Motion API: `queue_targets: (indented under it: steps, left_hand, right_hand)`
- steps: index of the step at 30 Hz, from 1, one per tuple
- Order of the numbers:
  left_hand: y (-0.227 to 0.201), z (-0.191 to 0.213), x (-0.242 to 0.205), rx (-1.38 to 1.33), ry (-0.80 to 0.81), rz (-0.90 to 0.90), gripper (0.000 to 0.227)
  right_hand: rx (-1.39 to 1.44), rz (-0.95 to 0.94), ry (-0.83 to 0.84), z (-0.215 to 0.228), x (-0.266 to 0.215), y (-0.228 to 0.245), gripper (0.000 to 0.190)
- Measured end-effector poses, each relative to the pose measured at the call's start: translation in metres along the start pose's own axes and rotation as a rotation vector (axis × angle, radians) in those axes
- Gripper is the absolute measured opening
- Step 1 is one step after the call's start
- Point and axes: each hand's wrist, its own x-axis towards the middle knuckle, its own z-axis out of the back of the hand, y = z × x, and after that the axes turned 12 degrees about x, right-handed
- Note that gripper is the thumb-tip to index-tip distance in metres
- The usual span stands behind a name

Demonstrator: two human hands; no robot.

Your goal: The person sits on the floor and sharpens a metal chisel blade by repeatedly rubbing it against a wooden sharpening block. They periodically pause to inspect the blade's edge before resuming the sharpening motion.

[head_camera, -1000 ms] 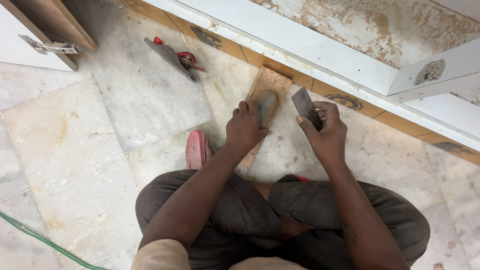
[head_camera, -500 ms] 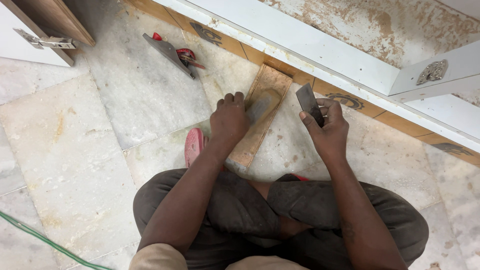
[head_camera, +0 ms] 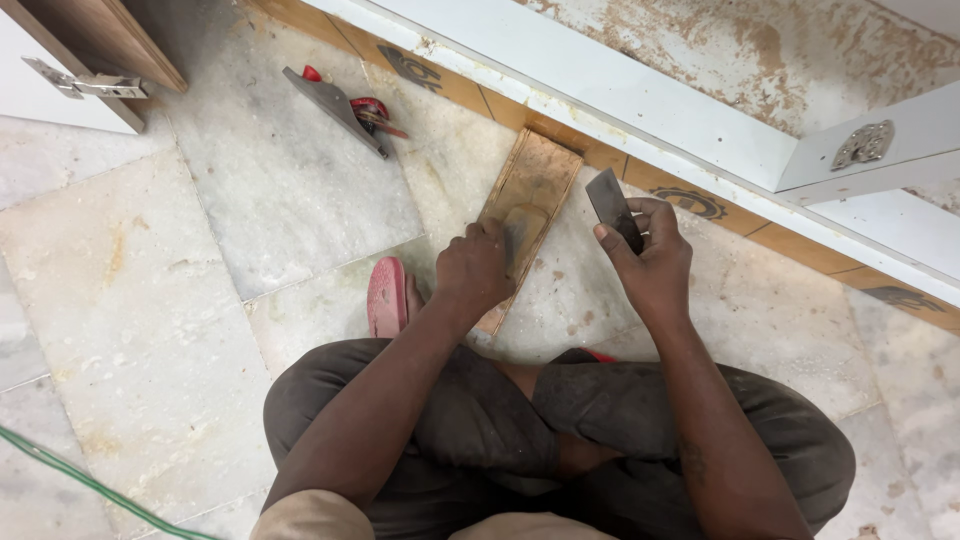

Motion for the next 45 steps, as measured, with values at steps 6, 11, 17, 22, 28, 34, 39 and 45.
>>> queue_targets:
  steps: [6, 11, 17, 22, 28, 34, 39, 45]
  left_hand:
    - [0.001, -0.004, 0.009, -0.105, -0.097, -0.024, 0.076]
    - [0.001, -0.007, 0.017, -0.130, -0.136, -0.051, 0.074]
    - [0.013, -0.007, 0.022, -0.254, -0.112, -0.067, 0.067]
    - [0.024, -0.002, 0.018, -0.197, -0.127, -0.039, 0.061]
    - [0.006, -0.017, -0.009, -0.068, -0.131, -0.174, 0.045]
    - [-0.028, -0.043, -0.063, -0.026, -0.009, -0.287, 0.109]
    - [-0.021, -0.032, -0.076, 0.001, 0.201, -0.237, 0.113]
    - [-0.013, -0.017, -0.023, -0.142, -0.101, -0.347, 0.113]
  right_hand:
    - [-0.030, -0.014, 0.076, -0.006, 0.002, -0.003, 0.047]
    - [-0.182, 0.097, 0.150, -0.010, -0.002, 0.003, 0.051]
    - [-0.443, -0.035, 0.357, -0.030, -0.015, 0.012, 0.049]
    - [-0.561, -0.033, 0.403, -0.043, -0.030, 0.011, 0.047]
    - [-0.654, -0.032, 0.384, -0.051, -0.029, 0.016, 0.045]
    - [-0.670, 0.042, 0.432, -0.046, -0.041, 0.015, 0.042]
    - [-0.692, -0.004, 0.468, -0.055, -0.055, 0.009, 0.045]
    - [-0.674, 0.083, 0.324, -0.058, -0.011, 0.013, 0.038]
